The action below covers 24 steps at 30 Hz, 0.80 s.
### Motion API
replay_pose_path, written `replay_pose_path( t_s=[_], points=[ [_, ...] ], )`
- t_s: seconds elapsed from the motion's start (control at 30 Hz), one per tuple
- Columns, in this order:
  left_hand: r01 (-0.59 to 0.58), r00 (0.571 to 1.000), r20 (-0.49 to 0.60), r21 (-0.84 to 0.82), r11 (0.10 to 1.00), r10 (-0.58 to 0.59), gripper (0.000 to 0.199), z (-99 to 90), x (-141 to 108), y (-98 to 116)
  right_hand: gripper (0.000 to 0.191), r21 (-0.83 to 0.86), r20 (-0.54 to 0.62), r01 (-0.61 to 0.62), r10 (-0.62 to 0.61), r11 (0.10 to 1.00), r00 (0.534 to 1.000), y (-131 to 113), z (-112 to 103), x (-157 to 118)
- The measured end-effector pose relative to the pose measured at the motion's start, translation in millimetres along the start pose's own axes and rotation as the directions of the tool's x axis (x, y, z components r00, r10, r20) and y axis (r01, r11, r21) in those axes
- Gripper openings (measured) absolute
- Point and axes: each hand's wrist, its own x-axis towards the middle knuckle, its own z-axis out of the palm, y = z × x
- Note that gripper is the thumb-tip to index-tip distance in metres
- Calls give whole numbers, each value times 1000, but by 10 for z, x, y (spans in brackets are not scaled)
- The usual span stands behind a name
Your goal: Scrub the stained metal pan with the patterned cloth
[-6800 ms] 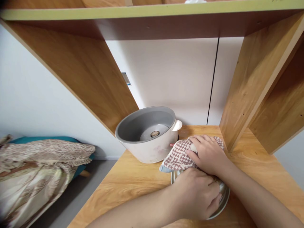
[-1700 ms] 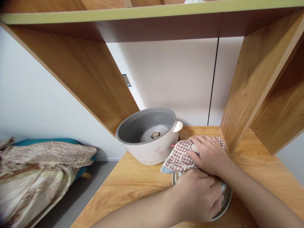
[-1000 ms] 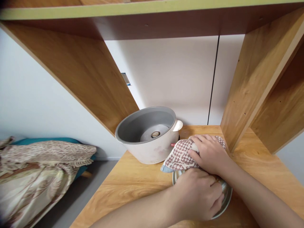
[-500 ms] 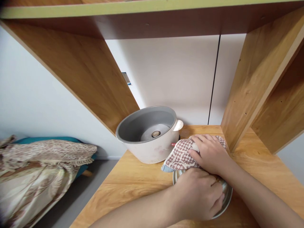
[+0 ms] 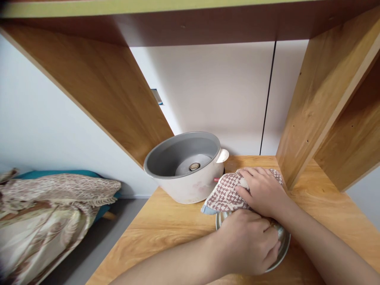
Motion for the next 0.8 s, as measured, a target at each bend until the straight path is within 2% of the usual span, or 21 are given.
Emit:
replay_pose_path(
  t_s=[0.17,0.33,0.5,0.67,0.8],
  points=[
    [3,1000,-11,-1,1000,-3,20,-2,9,1,46,-4,-8,5,-5,1000,1000,5,13,-3],
    [5,998,61,-17,1000,-4,20,-14,23,1,45,4,-18,6,-6,1000,1000,6,13,-3],
    [9,998,66,-32,999,-7,18,-16,16,-2,45,2,-7,6,-6,1000,1000,12,10,0],
    [1,1000,16,-26,1000,-1,18,-17,19,0,46,3,-9,12,-12,1000,1000,19,20,1],
    [0,998,58,-18,1000,1,19,-19,29,1,45,10,-12,6,-6,1000,1000,18,17,1]
  ],
)
